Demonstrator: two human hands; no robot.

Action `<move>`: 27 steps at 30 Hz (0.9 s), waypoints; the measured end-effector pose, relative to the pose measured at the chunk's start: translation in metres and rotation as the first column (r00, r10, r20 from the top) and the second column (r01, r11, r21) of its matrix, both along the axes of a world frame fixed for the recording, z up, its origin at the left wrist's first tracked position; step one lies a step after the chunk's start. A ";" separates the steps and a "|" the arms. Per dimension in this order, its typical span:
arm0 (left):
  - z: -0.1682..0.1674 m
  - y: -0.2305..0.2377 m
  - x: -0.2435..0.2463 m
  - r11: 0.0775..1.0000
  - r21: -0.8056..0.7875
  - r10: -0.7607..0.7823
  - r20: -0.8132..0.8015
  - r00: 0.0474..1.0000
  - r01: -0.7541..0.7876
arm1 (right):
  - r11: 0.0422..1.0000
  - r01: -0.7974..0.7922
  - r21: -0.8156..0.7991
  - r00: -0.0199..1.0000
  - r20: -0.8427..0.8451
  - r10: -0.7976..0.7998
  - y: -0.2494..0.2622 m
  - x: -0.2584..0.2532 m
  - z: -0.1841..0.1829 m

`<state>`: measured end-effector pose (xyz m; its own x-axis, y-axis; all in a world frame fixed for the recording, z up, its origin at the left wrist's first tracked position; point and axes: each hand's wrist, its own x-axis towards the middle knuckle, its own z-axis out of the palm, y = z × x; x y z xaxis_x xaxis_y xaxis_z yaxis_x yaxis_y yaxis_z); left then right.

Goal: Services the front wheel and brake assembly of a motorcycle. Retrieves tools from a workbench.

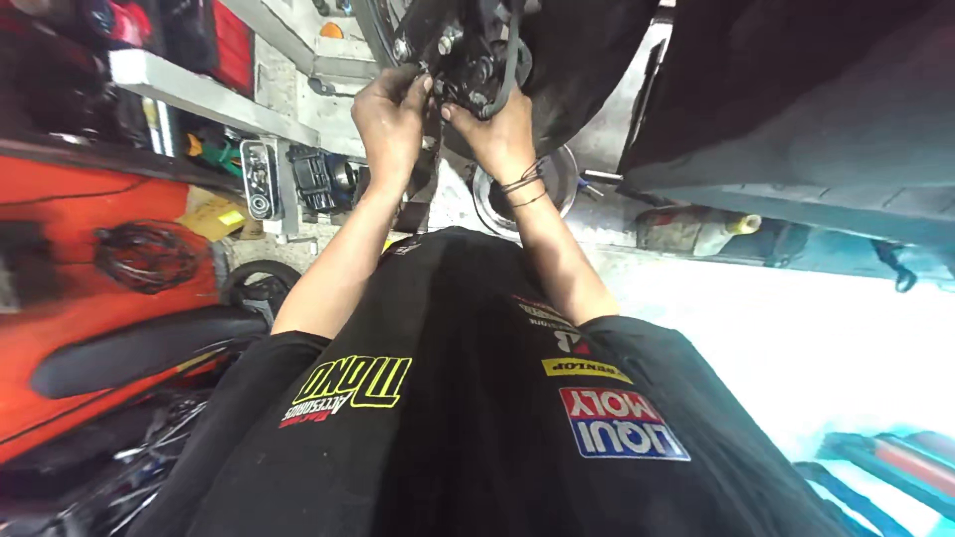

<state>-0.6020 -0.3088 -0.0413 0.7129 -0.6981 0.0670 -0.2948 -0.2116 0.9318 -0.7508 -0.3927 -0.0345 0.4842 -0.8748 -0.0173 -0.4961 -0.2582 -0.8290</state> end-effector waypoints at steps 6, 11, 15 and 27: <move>0.003 -0.003 0.009 0.994 0.089 -0.052 -0.177 0.983 0.069 | 1.000 -0.020 0.010 1.000 0.017 0.020 -0.001 -0.004 0.002; 0.014 -0.005 0.018 0.923 0.355 -0.227 0.185 0.956 0.150 | 1.000 -0.022 0.019 0.999 -0.037 0.023 -0.002 -0.006 0.011; 0.025 0.003 0.009 0.868 0.495 -0.371 0.701 0.609 -0.041 | 0.998 -0.035 0.054 0.997 -0.068 0.039 -0.001 -0.007 0.014; 0.040 -0.001 0.022 0.841 0.514 -0.498 0.614 0.612 0.169 | 0.997 -0.037 0.072 0.999 -0.005 0.037 0.000 -0.006 0.010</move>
